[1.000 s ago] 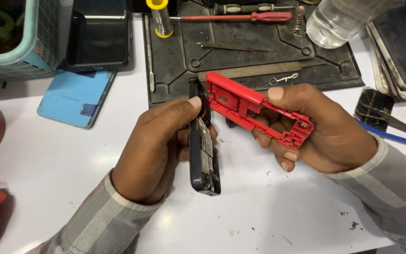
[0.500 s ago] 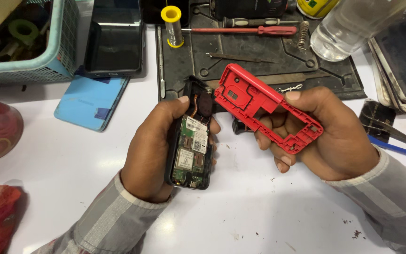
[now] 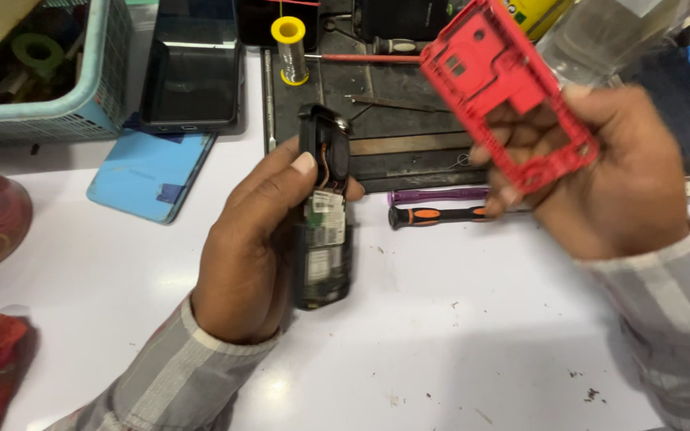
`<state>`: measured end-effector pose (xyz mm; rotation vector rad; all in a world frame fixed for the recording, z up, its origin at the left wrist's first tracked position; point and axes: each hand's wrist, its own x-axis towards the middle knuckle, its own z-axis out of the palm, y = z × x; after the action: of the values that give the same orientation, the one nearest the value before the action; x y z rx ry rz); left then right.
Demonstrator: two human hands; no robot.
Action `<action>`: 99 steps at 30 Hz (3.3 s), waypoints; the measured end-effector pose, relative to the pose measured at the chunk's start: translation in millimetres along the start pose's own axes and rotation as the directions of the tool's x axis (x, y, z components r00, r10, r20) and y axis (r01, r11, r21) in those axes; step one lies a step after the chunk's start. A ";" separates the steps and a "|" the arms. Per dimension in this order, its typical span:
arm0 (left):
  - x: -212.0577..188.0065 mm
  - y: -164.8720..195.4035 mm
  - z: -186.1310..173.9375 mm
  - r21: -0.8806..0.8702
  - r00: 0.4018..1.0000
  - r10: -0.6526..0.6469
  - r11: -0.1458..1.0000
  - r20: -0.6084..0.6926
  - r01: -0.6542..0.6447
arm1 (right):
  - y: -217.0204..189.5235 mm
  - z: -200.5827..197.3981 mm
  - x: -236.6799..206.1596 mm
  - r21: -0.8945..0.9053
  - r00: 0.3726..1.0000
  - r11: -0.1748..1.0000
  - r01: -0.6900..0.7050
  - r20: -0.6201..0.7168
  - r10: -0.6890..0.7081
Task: The person disassembles a red mobile phone using a purple screwdriver and a black screwdriver, removes the back cover, sprays liquid on the internal components, and cleans them with a blue brush. The person then uses a soldering iron on the circuit board.
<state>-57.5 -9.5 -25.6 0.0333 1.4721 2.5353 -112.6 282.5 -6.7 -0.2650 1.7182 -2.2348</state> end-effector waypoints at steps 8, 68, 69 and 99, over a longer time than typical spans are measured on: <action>-6.5 3.3 9.0 0.171 0.980 0.099 0.977 0.174 -0.129 | -12.2 -32.1 6.4 -0.392 0.935 0.892 0.223 -0.174 -0.310; -10.3 6.7 5.3 0.914 0.933 -0.031 0.211 0.360 -0.346 | 13.8 -6.2 -8.8 -0.640 0.843 0.657 0.397 -0.029 -0.537; -11.8 6.9 4.3 0.900 0.923 0.008 0.218 0.386 -0.378 | 14.5 -13.0 -8.3 -0.621 0.816 0.647 0.442 -0.021 -0.578; -33.1 -3.3 13.9 0.941 0.963 0.072 0.202 0.261 -0.270 | -45.4 -64.6 52.2 -0.928 0.340 -0.270 0.256 0.348 -0.874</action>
<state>-22.9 -2.3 -18.7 0.6139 2.8266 1.1288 -188.6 333.3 17.9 -1.2762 3.9659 -0.8300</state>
